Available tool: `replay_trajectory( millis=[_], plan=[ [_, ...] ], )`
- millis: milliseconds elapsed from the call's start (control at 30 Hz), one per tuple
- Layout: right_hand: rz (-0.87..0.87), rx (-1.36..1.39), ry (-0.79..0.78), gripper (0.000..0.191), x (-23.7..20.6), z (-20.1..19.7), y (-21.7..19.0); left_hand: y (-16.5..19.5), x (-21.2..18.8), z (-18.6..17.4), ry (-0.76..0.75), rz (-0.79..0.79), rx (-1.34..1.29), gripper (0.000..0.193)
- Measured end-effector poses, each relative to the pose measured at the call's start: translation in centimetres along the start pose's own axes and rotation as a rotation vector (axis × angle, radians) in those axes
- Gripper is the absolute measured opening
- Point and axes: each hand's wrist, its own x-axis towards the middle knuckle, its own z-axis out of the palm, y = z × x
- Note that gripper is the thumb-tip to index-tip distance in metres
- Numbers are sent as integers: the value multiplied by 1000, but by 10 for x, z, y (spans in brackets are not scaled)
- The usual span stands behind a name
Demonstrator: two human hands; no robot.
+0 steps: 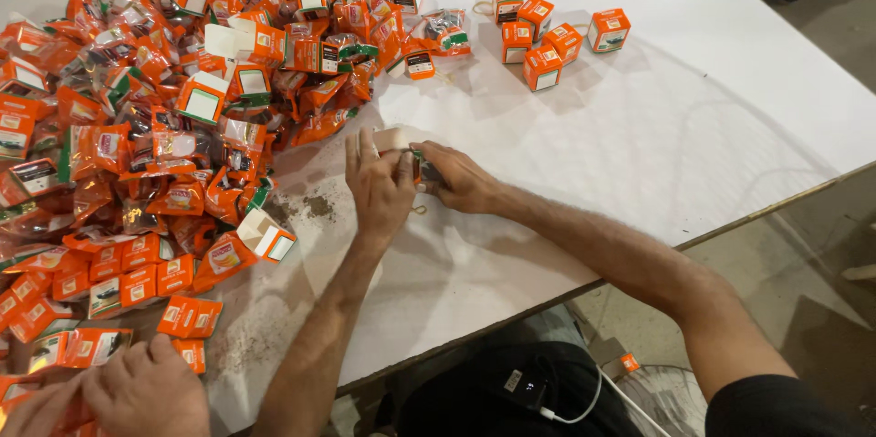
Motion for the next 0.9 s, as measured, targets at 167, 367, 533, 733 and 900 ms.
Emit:
replay_trajectory(
  millis=[167,367,533,733,900],
  plan=[
    [55,-4,-50,65,1,-3,-6,-7,-7,4,51,-366,-326,50],
    [282,212,-24,72,-3,0,-11,-29,7,12,-144,-487,-659,20],
    [80,-61,-4,64,-2,0,-17,-25,14,17,-202,-645,-741,23],
    [45,-243,-91,68,1,-5,-20,-54,6,-17,-499,-632,-1237,22],
    [-14,-276,-113,71,3,-5,-16,-65,9,-7,-402,-642,-1234,11]
  ],
)
